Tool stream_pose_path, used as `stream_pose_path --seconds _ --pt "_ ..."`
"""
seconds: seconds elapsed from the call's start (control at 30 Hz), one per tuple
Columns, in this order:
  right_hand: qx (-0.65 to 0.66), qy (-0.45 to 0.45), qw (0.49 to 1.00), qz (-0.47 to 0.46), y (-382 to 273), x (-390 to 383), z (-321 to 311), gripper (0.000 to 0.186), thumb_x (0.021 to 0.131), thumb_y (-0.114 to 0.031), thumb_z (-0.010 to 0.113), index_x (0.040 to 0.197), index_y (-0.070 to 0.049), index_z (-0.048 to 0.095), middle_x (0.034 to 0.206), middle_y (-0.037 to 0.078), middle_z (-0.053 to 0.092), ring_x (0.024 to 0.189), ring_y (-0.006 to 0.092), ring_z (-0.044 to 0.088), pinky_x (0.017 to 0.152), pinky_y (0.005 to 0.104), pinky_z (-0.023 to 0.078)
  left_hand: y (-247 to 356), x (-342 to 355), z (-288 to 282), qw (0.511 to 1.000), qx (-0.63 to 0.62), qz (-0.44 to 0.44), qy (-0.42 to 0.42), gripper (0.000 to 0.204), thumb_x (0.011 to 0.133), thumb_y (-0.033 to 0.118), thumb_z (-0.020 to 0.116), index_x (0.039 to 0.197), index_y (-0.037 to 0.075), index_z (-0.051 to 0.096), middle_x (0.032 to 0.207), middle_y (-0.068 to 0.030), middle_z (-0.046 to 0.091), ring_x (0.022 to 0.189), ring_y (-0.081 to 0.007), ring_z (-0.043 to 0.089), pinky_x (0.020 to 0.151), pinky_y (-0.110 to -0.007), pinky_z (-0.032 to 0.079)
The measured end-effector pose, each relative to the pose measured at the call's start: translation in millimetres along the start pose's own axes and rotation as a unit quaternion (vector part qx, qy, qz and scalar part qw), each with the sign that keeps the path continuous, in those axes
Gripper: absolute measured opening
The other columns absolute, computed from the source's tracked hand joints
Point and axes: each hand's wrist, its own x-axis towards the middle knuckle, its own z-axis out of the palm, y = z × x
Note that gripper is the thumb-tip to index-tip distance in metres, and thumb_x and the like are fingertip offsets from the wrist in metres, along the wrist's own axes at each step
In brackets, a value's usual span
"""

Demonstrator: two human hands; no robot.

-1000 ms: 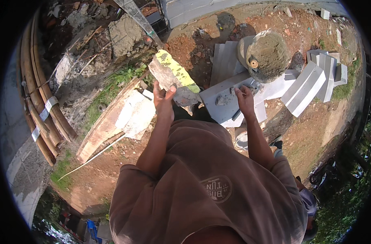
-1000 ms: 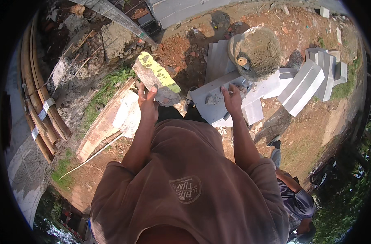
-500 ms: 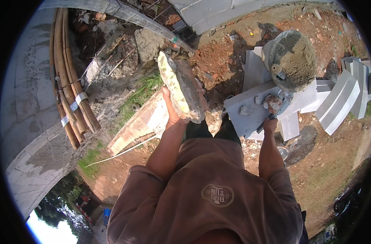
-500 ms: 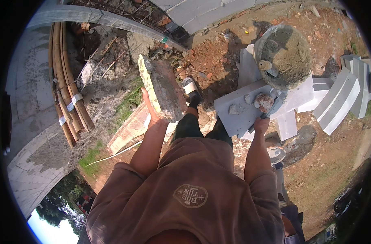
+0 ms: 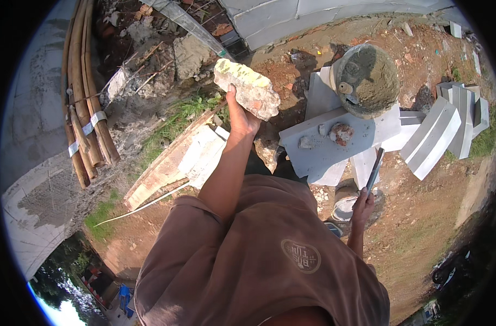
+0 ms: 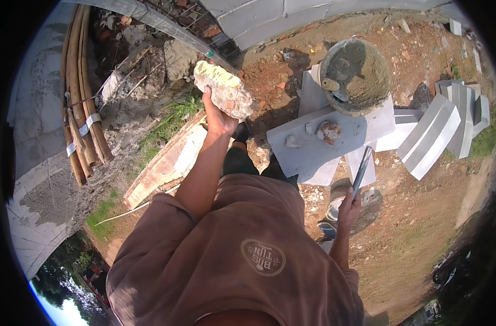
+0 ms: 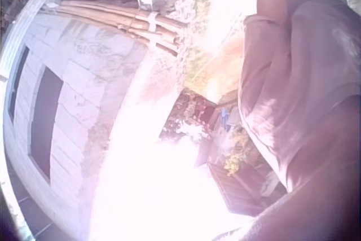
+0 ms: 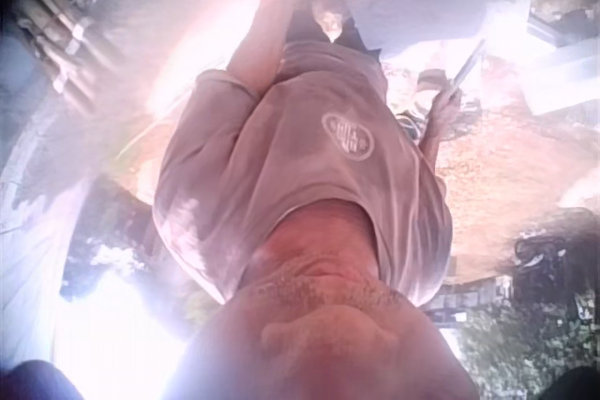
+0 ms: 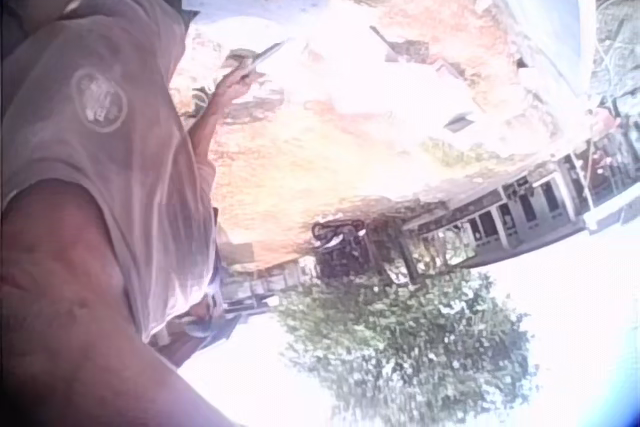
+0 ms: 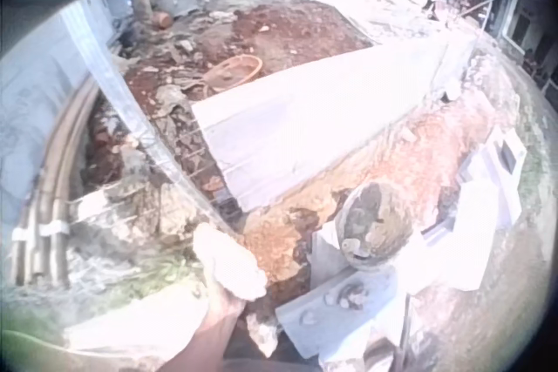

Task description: The person scoops mortar from a bucket using a trowel and applies it to a brick. They then place the brick onto a low wall structure and tap it into position. This process is repeated with additional bricks.

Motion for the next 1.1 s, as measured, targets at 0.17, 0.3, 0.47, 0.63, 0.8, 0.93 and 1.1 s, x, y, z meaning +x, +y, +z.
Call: stream_pose_path --seconds 0.17,0.3,0.47,0.63,0.8,0.93,1.1 --pt "0.09 -0.167 0.981 -0.044 -91 -22 50 0.027 0.096 -0.03 0.045 0.084 -0.005 0.05 0.057 -0.006 0.037 0.048 0.0014 0.031 0.042 0.0194 0.025 -24 29 4 0.999 -0.039 -0.003 0.013 0.066 0.082 0.05 0.055 0.131 0.01 0.038 0.128 -0.0084 0.048 0.115 -0.0279 0.048 0.098 -0.047 0.037" --pt "0.02 -0.237 0.959 -0.153 -118 -18 107 0.032 0.094 -0.034 0.049 0.083 -0.004 0.052 0.058 -0.005 0.04 0.052 0.0028 0.035 0.046 0.0215 0.03 -32 38 4 0.991 -0.041 0.044 0.118 0.065 0.081 0.037 0.064 0.127 -0.002 0.038 0.121 -0.0143 0.051 0.102 -0.0282 0.057 0.082 -0.044 0.052" --pt "0.15 -0.168 0.92 -0.321 -207 -30 105 0.035 0.093 -0.038 0.05 0.086 -0.003 0.052 0.061 -0.002 0.045 0.054 0.0061 0.042 0.048 0.0221 0.034 -39 42 12 0.979 -0.05 0.091 0.176 0.056 0.08 0.026 0.068 0.119 -0.007 0.045 0.11 -0.0164 0.056 0.093 -0.0278 0.06 0.069 -0.041 0.056" --pt "-0.074 -0.169 0.927 -0.327 -185 6 135 0.044 0.09 -0.044 0.05 0.087 -0.001 0.051 0.062 0.015 0.056 0.058 0.0312 0.057 0.052 0.0369 0.043 -42 60 16 0.945 0.097 0.124 0.286 0.066 0.078 0.029 0.069 0.126 -0.002 0.036 0.118 -0.0167 0.051 0.103 -0.0272 0.055 0.086 -0.041 0.048" --pt "-0.189 -0.224 0.923 -0.249 -155 -12 127 0.038 0.09 -0.038 0.052 0.092 0.0 0.053 0.07 0.024 0.06 0.068 0.0416 0.059 0.059 0.0458 0.045 -28 71 8 0.941 0.079 0.192 0.268 0.071 0.073 0.026 0.074 0.122 -0.01 0.037 0.115 -0.0184 0.053 0.1 -0.0267 0.056 0.086 -0.038 0.047" --pt "0.03 -0.192 0.926 -0.323 -224 -21 106 0.031 0.091 -0.03 0.054 0.093 0.0 0.051 0.066 0.019 0.057 0.061 0.0344 0.057 0.056 0.0375 0.043 -14 50 28 0.953 0.026 0.137 0.269 0.069 0.074 0.027 0.073 0.121 -0.011 0.038 0.115 -0.0184 0.053 0.101 -0.0269 0.056 0.084 -0.04 0.049" --pt "-0.072 -0.193 0.915 -0.346 -225 4 132 0.042 0.091 -0.041 0.05 0.087 0.001 0.05 0.064 0.02 0.057 0.064 0.0341 0.059 0.056 0.0398 0.045 -17 58 31 0.947 0.084 0.182 0.252 0.07 0.076 0.022 0.071 0.126 -0.006 0.031 0.124 -0.0175 0.047 0.107 -0.0257 0.052 0.085 -0.039 0.048"
